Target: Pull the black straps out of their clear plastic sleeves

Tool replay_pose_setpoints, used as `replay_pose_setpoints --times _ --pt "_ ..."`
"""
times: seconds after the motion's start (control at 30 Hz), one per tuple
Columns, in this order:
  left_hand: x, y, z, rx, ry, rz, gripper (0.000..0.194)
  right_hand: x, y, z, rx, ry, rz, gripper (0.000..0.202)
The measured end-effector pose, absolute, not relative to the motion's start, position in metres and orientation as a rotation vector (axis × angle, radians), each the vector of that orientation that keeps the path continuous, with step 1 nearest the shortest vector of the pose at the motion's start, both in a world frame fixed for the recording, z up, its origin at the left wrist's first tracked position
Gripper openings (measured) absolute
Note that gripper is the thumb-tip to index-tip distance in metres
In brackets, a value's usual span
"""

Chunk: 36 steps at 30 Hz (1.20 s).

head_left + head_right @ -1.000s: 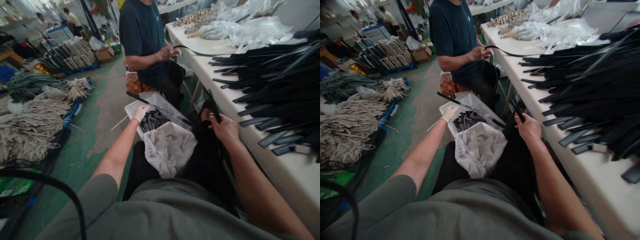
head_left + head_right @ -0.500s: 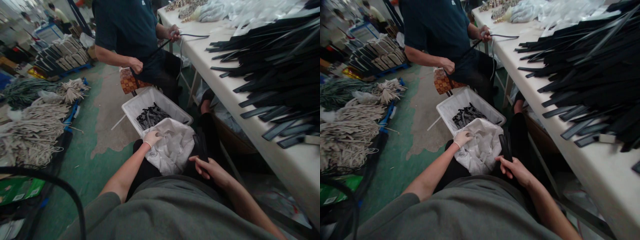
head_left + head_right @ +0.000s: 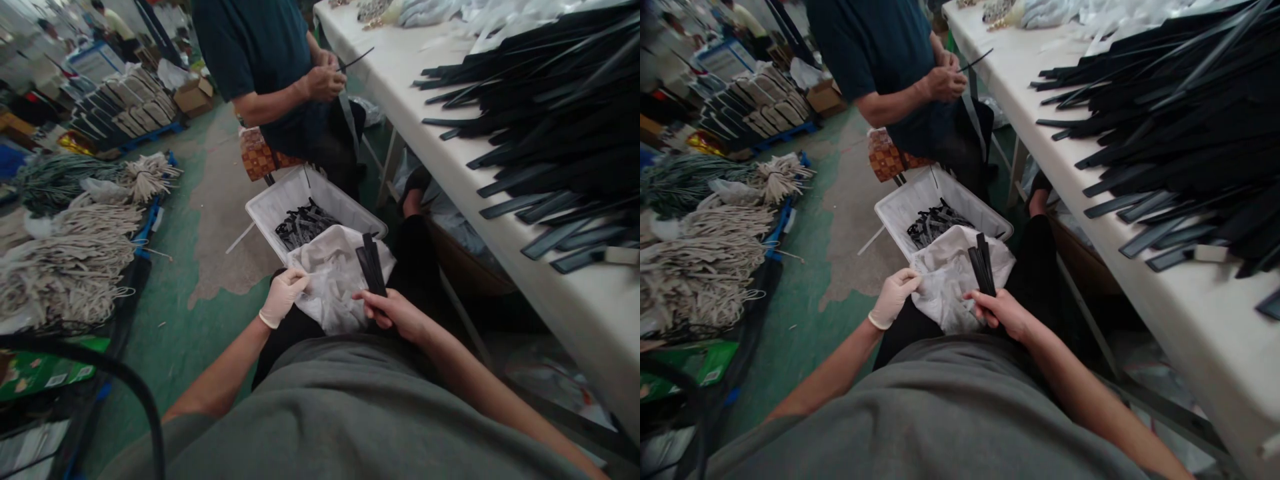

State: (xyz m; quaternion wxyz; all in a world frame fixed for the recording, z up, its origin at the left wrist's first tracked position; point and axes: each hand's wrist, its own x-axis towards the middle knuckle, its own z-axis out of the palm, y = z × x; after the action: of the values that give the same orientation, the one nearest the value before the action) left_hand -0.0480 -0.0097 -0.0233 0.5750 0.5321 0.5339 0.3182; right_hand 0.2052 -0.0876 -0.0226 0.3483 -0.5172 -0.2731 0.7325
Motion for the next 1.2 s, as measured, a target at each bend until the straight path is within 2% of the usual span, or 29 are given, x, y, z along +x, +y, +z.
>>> replay_pose_setpoints --times 0.13,0.27,0.37,0.5,0.57,0.77,0.97,1.2 --pt "-0.049 -0.048 -0.005 1.173 1.225 0.761 0.023 0.174 -0.08 -0.015 -1.201 -0.719 2.036 0.047" --pt "-0.046 -0.07 -0.007 1.118 1.157 0.693 0.027 0.15 -0.077 -0.01 -1.212 -0.671 2.115 0.046" --pt "-0.04 -0.075 -0.013 1.023 1.109 0.704 0.029 0.14 -0.07 -0.006 -1.38 -0.781 1.921 0.041" --pt "-0.027 -0.074 -0.019 0.783 0.927 0.639 0.044 0.142 -0.05 0.006 -1.492 -0.953 1.606 0.029" --pt "-0.02 -0.073 -0.022 0.768 0.905 0.644 0.046 0.146 -0.038 0.013 -1.506 -0.997 1.522 0.027" --pt "-0.015 -0.069 -0.025 0.825 0.94 0.599 0.028 0.156 -0.015 0.027 -1.465 -0.975 1.433 0.02" --pt "-0.016 -0.067 -0.015 0.598 0.889 0.538 0.038 0.16 0.004 0.024 -1.504 -0.974 1.355 0.019" --pt "-0.023 -0.065 -0.018 0.669 0.908 0.443 0.037 0.169 0.023 0.026 -1.489 -0.897 1.286 0.023"
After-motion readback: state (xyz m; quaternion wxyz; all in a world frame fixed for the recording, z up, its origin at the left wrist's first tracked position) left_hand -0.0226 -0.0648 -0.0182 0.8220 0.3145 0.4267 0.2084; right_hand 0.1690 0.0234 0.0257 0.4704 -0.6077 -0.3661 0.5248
